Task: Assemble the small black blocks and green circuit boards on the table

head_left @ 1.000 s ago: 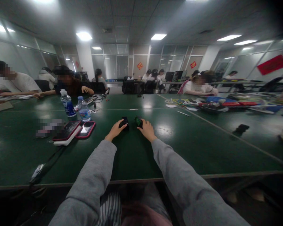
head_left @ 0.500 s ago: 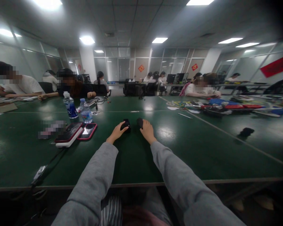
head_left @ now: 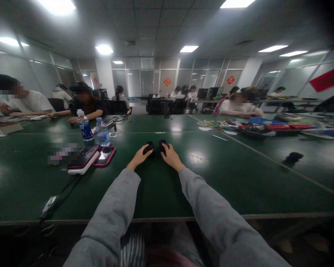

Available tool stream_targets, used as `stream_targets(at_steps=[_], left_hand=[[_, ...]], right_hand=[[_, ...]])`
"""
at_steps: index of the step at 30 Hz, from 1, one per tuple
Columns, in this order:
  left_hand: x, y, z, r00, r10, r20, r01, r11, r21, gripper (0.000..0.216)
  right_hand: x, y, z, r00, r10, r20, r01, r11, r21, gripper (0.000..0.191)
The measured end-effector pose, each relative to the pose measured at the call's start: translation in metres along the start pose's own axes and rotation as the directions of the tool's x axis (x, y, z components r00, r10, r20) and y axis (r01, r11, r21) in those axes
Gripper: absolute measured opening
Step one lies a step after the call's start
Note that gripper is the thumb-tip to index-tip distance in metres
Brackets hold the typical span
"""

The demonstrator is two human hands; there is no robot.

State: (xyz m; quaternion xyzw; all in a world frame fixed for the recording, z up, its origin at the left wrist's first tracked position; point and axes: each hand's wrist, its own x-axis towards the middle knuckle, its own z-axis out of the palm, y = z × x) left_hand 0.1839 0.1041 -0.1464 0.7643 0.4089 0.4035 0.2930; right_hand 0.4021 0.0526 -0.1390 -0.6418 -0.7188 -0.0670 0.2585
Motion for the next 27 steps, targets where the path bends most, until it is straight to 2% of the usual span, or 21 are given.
stream_targets(at_steps=[3, 5, 8, 14, 18, 24, 27], left_hand=[[-0.001, 0.005, 0.004, 0.999, -0.01, -0.031, 0.013, 0.996, 0.093, 0.073], [-0.004, 0.013, 0.009, 0.995, -0.058, -0.075, 0.07, 0.982, 0.173, 0.087], [-0.01, 0.028, 0.019, 0.992, -0.107, -0.068, 0.122, 0.954, 0.273, 0.097], [-0.013, 0.043, 0.033, 0.99, -0.133, -0.053, 0.143, 0.926, 0.349, 0.081], [-0.011, 0.043, 0.035, 0.992, -0.114, -0.054, 0.126, 0.933, 0.338, 0.081], [-0.013, 0.051, 0.027, 0.99, 0.0, -0.142, 0.037, 0.965, 0.258, 0.075], [-0.013, 0.059, 0.018, 0.973, 0.079, -0.218, -0.024, 0.969, 0.247, 0.074]], right_hand=[[-0.001, -0.004, -0.001, 1.0, 0.026, 0.002, -0.026, 0.999, 0.028, 0.052], [-0.001, -0.006, -0.002, 0.999, 0.044, 0.014, -0.045, 0.999, 0.025, 0.053], [-0.002, -0.008, -0.003, 0.998, 0.061, 0.028, -0.062, 0.998, 0.024, 0.053], [-0.004, -0.008, -0.006, 0.997, 0.072, 0.039, -0.073, 0.997, 0.027, 0.054], [-0.005, -0.008, -0.006, 0.998, 0.06, 0.028, -0.061, 0.998, 0.032, 0.054], [-0.005, -0.007, -0.005, 0.998, 0.054, 0.019, -0.055, 0.998, 0.024, 0.056], [-0.005, -0.007, -0.005, 0.998, 0.052, 0.023, -0.053, 0.998, 0.024, 0.056]])
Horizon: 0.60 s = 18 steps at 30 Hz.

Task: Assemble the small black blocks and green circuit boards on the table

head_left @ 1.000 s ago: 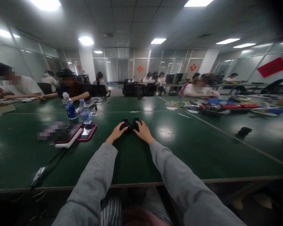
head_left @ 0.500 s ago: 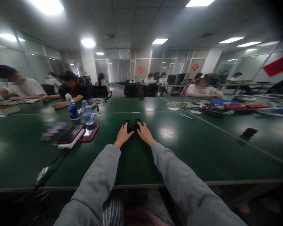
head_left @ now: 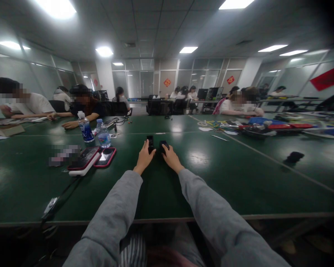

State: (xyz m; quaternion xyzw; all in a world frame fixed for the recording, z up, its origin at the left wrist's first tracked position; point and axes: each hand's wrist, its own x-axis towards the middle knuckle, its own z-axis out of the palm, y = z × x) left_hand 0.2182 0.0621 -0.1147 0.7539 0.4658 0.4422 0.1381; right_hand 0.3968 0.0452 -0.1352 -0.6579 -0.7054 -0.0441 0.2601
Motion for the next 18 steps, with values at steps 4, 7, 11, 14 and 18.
stream_targets(at_steps=[4, 7, 11, 14, 18], left_hand=[[0.007, -0.007, -0.014, 0.987, 0.009, -0.159, -0.005, 1.0, 0.024, 0.072], [0.009, -0.025, -0.021, 0.989, -0.127, -0.082, 0.132, 0.989, 0.069, 0.073], [0.005, -0.048, -0.024, 0.967, -0.25, 0.045, 0.243, 0.962, 0.122, 0.076], [0.003, -0.052, -0.024, 0.971, -0.221, 0.085, 0.203, 0.961, 0.185, 0.074], [0.004, -0.044, -0.025, 0.985, -0.123, 0.12, 0.074, 0.935, 0.346, 0.075]], right_hand=[[0.0, 0.0, 0.0, 1.0, 0.012, 0.001, -0.012, 1.0, 0.006, 0.055], [0.0, 0.001, -0.001, 1.0, 0.019, 0.002, -0.019, 1.0, 0.017, 0.055], [0.0, 0.001, -0.003, 1.0, 0.027, 0.003, -0.027, 1.0, 0.015, 0.055], [-0.001, 0.0, -0.004, 1.0, 0.028, 0.001, -0.028, 0.999, 0.018, 0.054], [-0.001, 0.001, -0.006, 0.999, 0.04, -0.011, -0.04, 0.999, 0.025, 0.052]])
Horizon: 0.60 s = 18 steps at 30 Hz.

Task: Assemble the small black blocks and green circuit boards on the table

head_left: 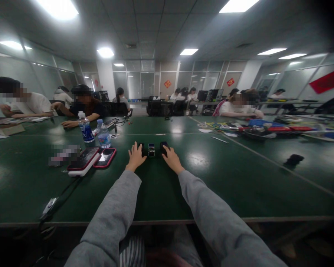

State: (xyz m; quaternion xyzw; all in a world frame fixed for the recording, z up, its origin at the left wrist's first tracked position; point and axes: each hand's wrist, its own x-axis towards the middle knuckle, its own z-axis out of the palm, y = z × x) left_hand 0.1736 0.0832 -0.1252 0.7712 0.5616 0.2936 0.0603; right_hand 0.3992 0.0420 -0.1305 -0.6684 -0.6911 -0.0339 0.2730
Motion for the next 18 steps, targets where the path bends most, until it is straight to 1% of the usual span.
stream_targets(at_steps=[2, 4, 6, 9, 11, 15, 18], left_hand=[[-0.001, 0.004, -0.003, 0.996, 0.081, 0.031, -0.083, 0.995, 0.052, 0.071], [-0.002, 0.008, -0.006, 0.986, 0.15, 0.074, -0.154, 0.986, 0.055, 0.061], [-0.003, 0.011, -0.008, 0.978, 0.189, 0.086, -0.193, 0.98, 0.043, 0.049], [-0.005, 0.013, -0.008, 0.977, 0.206, 0.05, -0.208, 0.978, 0.034, 0.035], [-0.006, 0.015, -0.006, 0.979, 0.203, 0.022, -0.204, 0.979, 0.029, 0.03], [-0.007, 0.021, 0.0, 0.974, 0.226, -0.004, -0.226, 0.974, 0.022, 0.029], [-0.007, 0.027, 0.004, 0.974, 0.229, -0.003, -0.228, 0.973, 0.018, 0.029]], right_hand=[[0.0, 0.001, 0.0, 1.0, 0.015, -0.002, -0.015, 1.0, -0.009, 0.053], [0.001, 0.002, 0.0, 1.0, 0.028, -0.004, -0.028, 0.999, -0.019, 0.053], [0.002, 0.002, 0.0, 0.999, 0.043, -0.009, -0.043, 0.999, -0.021, 0.053], [0.002, 0.003, 0.0, 0.998, 0.063, -0.018, -0.063, 0.998, -0.012, 0.052], [0.002, 0.004, 0.001, 0.998, 0.064, -0.025, -0.064, 0.998, -0.001, 0.052], [0.002, 0.005, 0.001, 0.998, 0.057, -0.028, -0.057, 0.998, 0.023, 0.052], [0.002, 0.006, 0.001, 0.998, 0.061, -0.03, -0.06, 0.998, 0.026, 0.052]])
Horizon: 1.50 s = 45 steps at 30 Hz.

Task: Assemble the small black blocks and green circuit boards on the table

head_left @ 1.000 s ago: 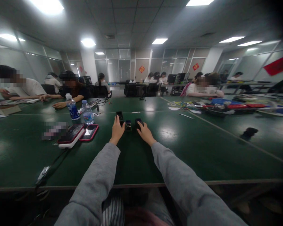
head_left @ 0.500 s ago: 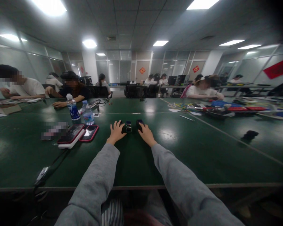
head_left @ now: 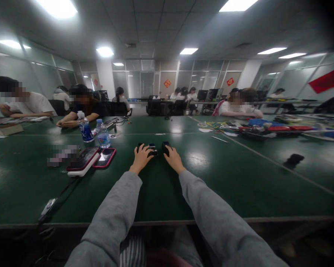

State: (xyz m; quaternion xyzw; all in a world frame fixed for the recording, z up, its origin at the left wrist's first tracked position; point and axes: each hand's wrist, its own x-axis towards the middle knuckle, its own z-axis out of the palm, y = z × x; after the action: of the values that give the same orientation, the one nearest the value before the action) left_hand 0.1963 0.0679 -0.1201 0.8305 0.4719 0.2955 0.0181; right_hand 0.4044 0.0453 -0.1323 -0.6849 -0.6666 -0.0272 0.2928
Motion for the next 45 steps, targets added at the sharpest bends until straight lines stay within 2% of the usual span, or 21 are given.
stream_targets(at_steps=[12, 15, 18, 21, 25, 31, 36, 41, 43, 45], left_hand=[[-0.001, -0.006, 0.004, 1.0, 0.023, 0.003, -0.023, 0.996, -0.082, 0.032], [-0.001, -0.006, 0.002, 0.992, -0.094, -0.088, 0.081, 0.987, -0.142, 0.042], [0.001, -0.01, 0.001, 0.938, -0.289, -0.193, 0.238, 0.939, -0.249, 0.049], [0.001, -0.015, 0.001, 0.927, -0.346, -0.142, 0.301, 0.916, -0.266, 0.05], [-0.001, -0.015, 0.001, 0.936, -0.341, -0.092, 0.321, 0.93, -0.181, 0.047], [-0.002, -0.002, -0.001, 0.95, -0.301, -0.087, 0.301, 0.954, -0.013, 0.045], [-0.002, -0.004, 0.0, 0.961, -0.268, -0.072, 0.269, 0.963, 0.001, 0.047], [-0.001, -0.005, -0.002, 0.962, -0.238, -0.131, 0.242, 0.97, 0.009, 0.049], [-0.002, -0.002, -0.004, 0.973, -0.167, -0.16, 0.177, 0.983, 0.05, 0.048], [-0.003, 0.004, -0.006, 0.989, -0.028, -0.148, 0.043, 0.994, 0.102, 0.047]], right_hand=[[0.004, 0.01, 0.005, 0.999, 0.021, -0.05, -0.018, 0.997, 0.07, 0.051], [0.003, 0.011, 0.005, 0.999, 0.01, -0.053, -0.007, 0.998, 0.064, 0.051], [0.0, 0.01, 0.004, 0.999, -0.005, -0.044, 0.007, 0.999, 0.035, 0.051], [-0.001, 0.01, 0.003, 0.999, -0.019, -0.047, 0.02, 1.0, 0.019, 0.051], [0.0, 0.011, 0.003, 0.998, -0.019, -0.053, 0.022, 0.999, 0.04, 0.05], [0.001, 0.011, 0.002, 0.999, -0.013, -0.046, 0.015, 0.999, 0.052, 0.05], [0.001, 0.01, 0.0, 0.999, -0.017, -0.043, 0.019, 0.999, 0.041, 0.05], [0.001, 0.013, -0.001, 0.999, -0.026, -0.042, 0.029, 0.998, 0.052, 0.05], [0.002, 0.013, -0.001, 0.998, -0.038, -0.05, 0.04, 0.998, 0.054, 0.05], [0.002, 0.014, 0.0, 0.997, -0.047, -0.057, 0.051, 0.997, 0.055, 0.05]])
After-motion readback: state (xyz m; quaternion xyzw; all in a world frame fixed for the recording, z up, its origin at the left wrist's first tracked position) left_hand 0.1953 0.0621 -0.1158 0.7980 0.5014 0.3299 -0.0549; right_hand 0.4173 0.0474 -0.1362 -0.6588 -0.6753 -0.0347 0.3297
